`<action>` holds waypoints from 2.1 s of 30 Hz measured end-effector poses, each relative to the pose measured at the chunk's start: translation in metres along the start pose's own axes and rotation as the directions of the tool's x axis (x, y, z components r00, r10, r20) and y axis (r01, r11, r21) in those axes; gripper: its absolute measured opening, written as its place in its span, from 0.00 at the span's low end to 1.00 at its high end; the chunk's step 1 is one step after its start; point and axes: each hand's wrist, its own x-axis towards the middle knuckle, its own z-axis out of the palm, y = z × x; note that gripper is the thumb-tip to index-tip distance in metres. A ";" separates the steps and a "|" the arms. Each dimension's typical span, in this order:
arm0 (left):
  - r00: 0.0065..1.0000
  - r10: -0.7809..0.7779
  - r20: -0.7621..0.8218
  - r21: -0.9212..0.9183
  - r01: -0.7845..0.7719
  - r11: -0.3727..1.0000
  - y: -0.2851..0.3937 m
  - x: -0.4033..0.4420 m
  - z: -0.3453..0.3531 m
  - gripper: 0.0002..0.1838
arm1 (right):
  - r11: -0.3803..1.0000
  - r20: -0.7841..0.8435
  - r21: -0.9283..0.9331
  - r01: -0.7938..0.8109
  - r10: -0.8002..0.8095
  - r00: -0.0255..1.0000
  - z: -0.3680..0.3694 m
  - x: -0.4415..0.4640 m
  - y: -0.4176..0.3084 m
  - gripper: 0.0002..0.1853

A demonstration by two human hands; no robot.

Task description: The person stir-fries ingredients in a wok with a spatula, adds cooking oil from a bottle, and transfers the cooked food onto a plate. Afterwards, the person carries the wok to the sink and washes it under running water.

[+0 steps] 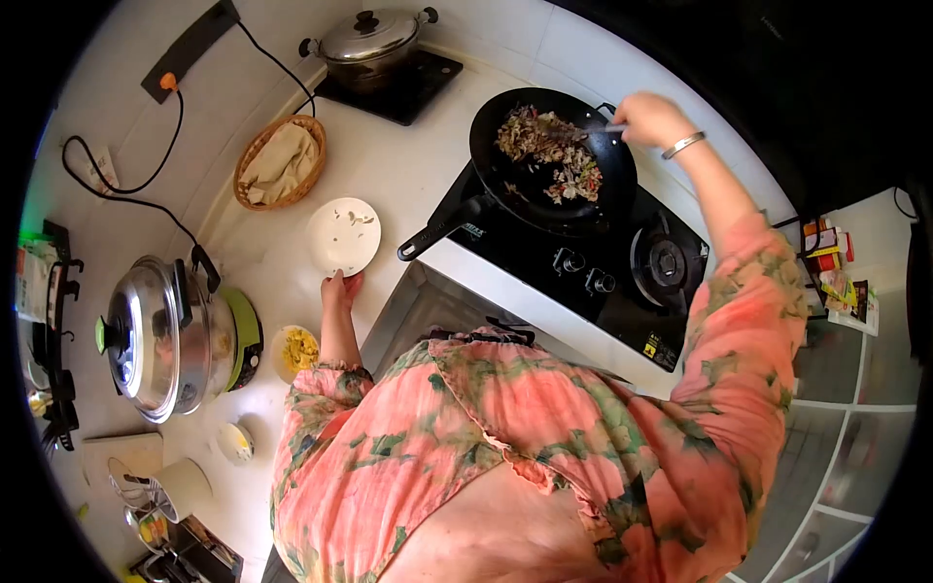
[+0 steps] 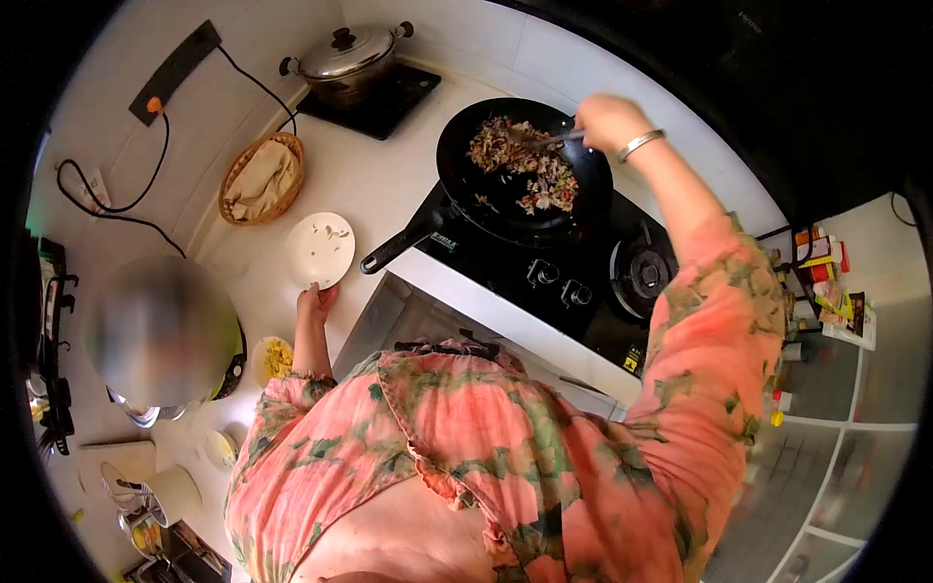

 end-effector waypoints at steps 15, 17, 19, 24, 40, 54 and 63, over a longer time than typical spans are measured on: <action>0.995 0.078 0.055 -0.220 -0.064 0.973 0.009 -0.027 0.030 0.19 | 0.869 -0.084 -0.484 0.099 -0.159 0.984 0.023 -0.017 0.029 0.06; 0.990 0.112 0.086 -0.310 -0.080 0.947 0.021 -0.035 0.037 0.20 | 0.871 -0.130 -0.475 0.124 -0.209 0.969 0.022 -0.015 0.022 0.06; 0.983 0.088 0.160 -0.249 -0.047 0.967 0.038 -0.041 0.038 0.21 | 0.918 -0.351 -0.330 0.220 -0.336 0.874 0.021 -0.022 0.019 0.09; 0.954 0.182 0.239 -0.172 -0.143 0.975 0.075 -0.081 0.064 0.23 | 0.939 -0.249 -0.291 0.182 -0.258 0.934 -0.016 -0.075 0.034 0.12; 0.837 0.179 0.517 -0.083 -0.159 0.984 0.119 -0.163 0.200 0.21 | 0.377 0.135 0.905 -0.195 0.179 0.974 0.212 -0.070 -0.027 0.22; 0.840 0.225 0.494 -0.056 -0.228 0.972 0.107 -0.158 0.214 0.19 | 0.339 -0.030 0.938 -0.072 0.288 0.957 0.219 -0.139 0.012 0.23; 0.836 0.154 0.526 -0.026 -0.165 0.986 0.080 -0.185 0.255 0.22 | 0.326 -0.204 0.942 0.073 0.390 0.898 0.154 -0.176 0.037 0.22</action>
